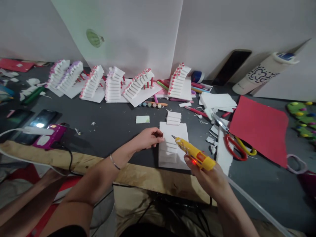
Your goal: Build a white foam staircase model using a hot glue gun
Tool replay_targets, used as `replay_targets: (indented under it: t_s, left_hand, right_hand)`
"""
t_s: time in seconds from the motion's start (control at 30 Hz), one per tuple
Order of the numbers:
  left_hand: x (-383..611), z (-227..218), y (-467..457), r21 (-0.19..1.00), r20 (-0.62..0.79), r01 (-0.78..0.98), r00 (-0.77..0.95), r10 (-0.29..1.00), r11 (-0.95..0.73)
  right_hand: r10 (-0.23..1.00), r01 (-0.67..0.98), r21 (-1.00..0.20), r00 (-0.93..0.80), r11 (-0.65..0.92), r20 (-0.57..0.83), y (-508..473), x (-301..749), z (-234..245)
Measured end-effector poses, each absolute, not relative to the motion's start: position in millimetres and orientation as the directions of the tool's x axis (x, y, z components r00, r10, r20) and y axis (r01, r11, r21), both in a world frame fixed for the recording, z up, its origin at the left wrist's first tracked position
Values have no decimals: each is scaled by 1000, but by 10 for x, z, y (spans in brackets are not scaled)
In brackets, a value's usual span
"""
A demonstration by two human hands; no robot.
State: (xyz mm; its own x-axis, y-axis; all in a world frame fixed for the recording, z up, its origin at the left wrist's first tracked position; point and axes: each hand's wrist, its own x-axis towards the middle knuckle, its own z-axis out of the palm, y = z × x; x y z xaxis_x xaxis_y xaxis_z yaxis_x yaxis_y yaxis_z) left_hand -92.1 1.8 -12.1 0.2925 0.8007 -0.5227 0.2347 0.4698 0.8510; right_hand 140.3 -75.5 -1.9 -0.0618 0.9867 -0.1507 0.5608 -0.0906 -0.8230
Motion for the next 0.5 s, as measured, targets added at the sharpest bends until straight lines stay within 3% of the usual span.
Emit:
replay_targets:
  t_s: [0.23,0.5]
  left_hand:
    - [-915,-174,23,866,-500,191,321,804,462]
    - [-902,-157,19,860,-508,163,342,790,483]
  right_hand:
    - [978,610,-792,-156,-15,-138,-786,1312,-96]
    - [982,659,-752,-124,-26,-142,-811,1297,-137]
